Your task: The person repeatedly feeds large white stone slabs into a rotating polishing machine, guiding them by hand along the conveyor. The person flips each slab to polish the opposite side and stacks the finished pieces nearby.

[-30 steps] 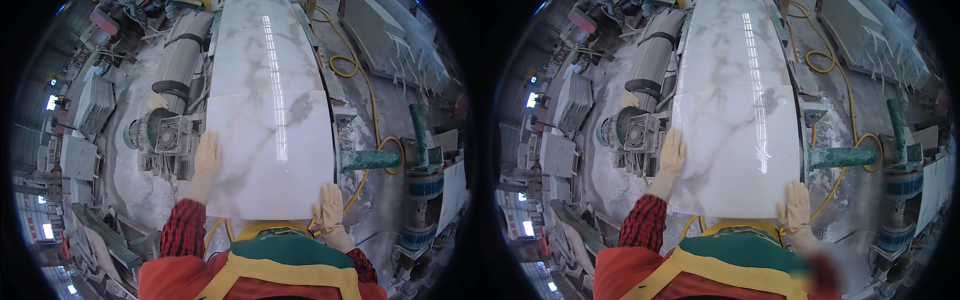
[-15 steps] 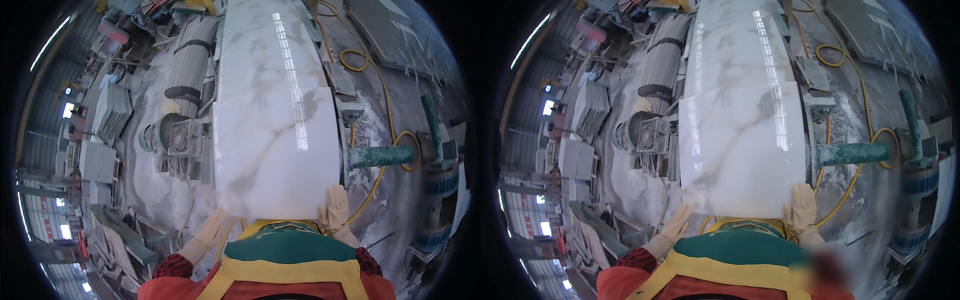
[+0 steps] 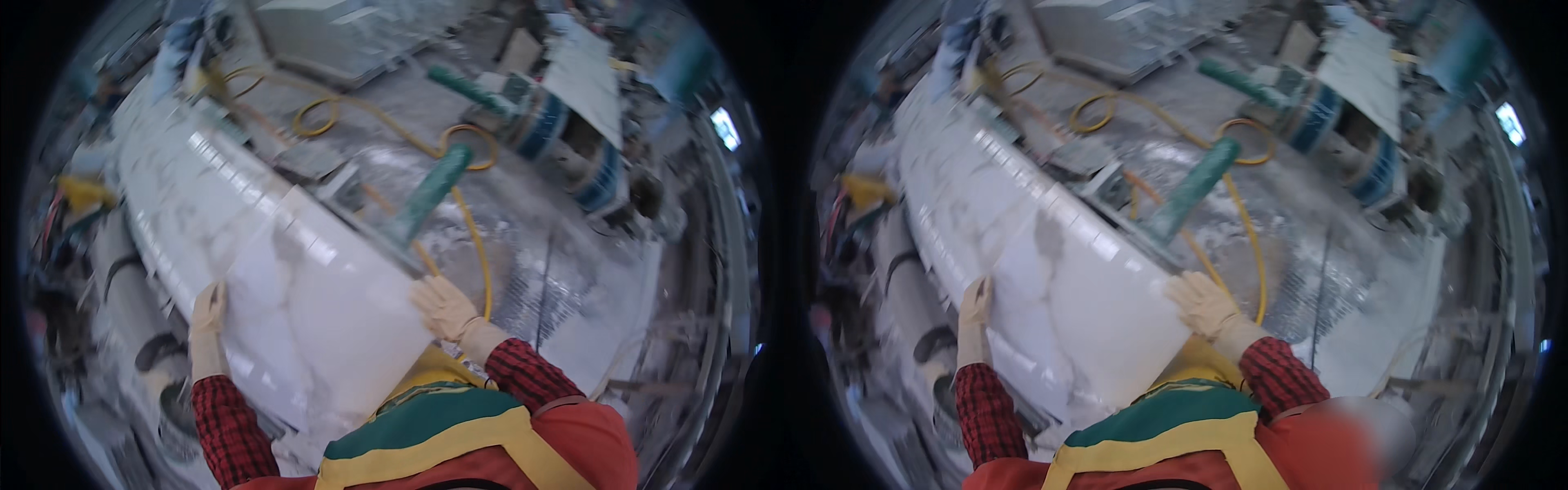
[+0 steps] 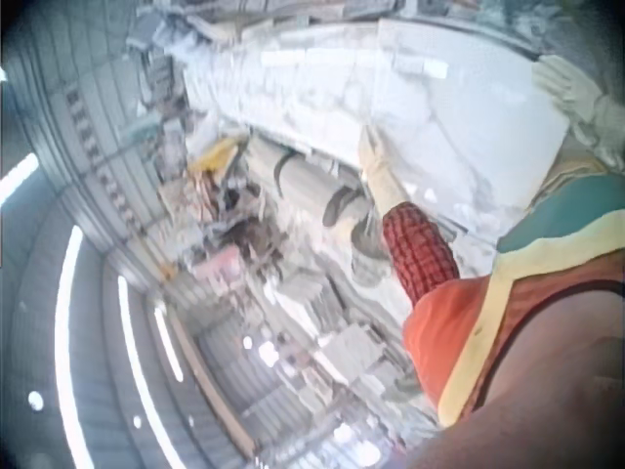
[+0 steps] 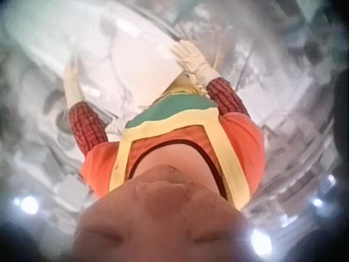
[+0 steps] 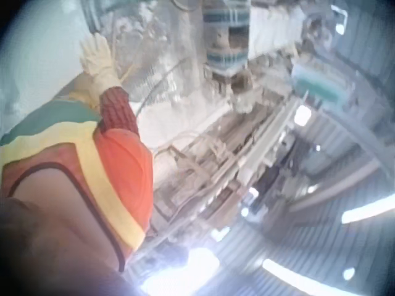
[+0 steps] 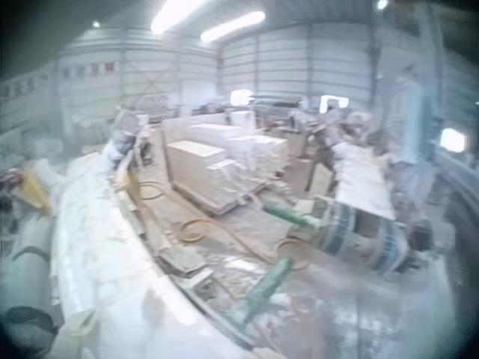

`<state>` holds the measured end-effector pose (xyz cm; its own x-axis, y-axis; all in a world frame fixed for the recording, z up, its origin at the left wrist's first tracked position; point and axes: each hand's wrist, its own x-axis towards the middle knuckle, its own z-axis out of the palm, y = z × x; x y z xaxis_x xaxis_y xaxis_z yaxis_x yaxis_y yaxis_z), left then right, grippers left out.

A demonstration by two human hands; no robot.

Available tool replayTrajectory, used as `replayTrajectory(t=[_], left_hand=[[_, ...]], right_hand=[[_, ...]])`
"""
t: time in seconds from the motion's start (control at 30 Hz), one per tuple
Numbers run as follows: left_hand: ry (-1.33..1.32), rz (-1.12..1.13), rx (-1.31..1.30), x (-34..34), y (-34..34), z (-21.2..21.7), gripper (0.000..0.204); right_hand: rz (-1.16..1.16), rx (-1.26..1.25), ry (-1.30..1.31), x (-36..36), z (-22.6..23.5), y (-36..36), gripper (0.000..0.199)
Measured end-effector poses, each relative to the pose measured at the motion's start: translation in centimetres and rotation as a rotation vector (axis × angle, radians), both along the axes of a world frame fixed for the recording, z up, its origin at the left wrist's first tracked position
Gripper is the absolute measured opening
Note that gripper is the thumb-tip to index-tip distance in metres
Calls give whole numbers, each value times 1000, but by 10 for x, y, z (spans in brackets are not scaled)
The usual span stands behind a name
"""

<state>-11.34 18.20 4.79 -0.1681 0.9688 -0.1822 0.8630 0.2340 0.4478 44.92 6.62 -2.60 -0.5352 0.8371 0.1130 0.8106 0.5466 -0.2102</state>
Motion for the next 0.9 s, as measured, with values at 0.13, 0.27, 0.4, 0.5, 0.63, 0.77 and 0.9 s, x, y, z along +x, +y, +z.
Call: replayTrajectory(t=[0.13,0.27,0.4,0.5,0.63,0.77,0.9], left_hand=[[88,73,-70,-15,18,-22,67],[61,43,-63,8,12,-9,69],[39,72,-55,15,11,-3,70],[60,70,-14,6,3,0,70],[297,61,97,10,-17,53,65],[117,-50,103,63,-19,151,57],[7,53,354,148,-34,209,51]], right_hand=[[-409,-74,150,-15,35,-32,66],[-955,-412,682,-32,12,-108,74],[44,-510,483,-47,-29,-119,51],[-344,-1209,1279,-79,-26,-120,43],[-705,-1402,1605,-95,-27,-118,44],[-294,-877,1047,-68,-71,-112,44],[-774,-1079,1324,-17,-9,-74,35]])
